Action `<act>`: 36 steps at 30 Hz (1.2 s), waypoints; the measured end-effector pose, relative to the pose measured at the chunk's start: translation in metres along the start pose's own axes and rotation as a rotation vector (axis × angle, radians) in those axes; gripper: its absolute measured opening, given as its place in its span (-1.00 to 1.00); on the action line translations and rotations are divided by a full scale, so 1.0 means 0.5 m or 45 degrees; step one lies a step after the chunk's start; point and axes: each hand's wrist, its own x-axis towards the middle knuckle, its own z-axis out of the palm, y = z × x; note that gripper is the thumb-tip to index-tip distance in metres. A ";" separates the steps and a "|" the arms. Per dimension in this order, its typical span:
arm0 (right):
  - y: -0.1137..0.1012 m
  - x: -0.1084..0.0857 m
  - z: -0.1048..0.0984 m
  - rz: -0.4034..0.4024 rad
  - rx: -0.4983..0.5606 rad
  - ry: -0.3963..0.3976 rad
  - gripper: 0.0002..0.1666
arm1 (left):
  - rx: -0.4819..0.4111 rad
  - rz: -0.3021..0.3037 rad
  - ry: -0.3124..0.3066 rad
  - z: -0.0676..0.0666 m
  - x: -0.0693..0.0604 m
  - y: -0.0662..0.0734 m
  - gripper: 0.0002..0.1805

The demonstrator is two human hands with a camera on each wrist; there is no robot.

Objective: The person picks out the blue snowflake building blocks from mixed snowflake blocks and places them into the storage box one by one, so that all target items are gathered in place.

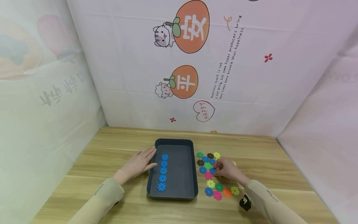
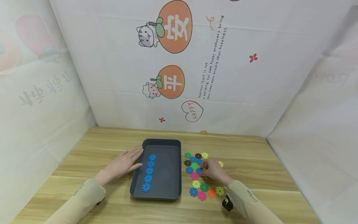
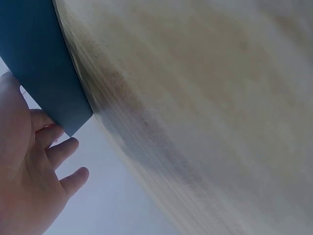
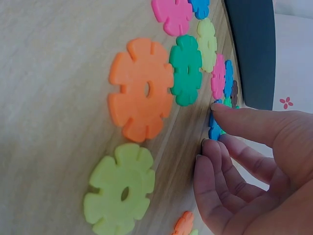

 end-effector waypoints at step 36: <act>-0.001 -0.022 -0.022 -0.005 0.159 -0.054 -0.93 | -0.007 0.008 0.012 0.003 0.000 -0.003 -0.23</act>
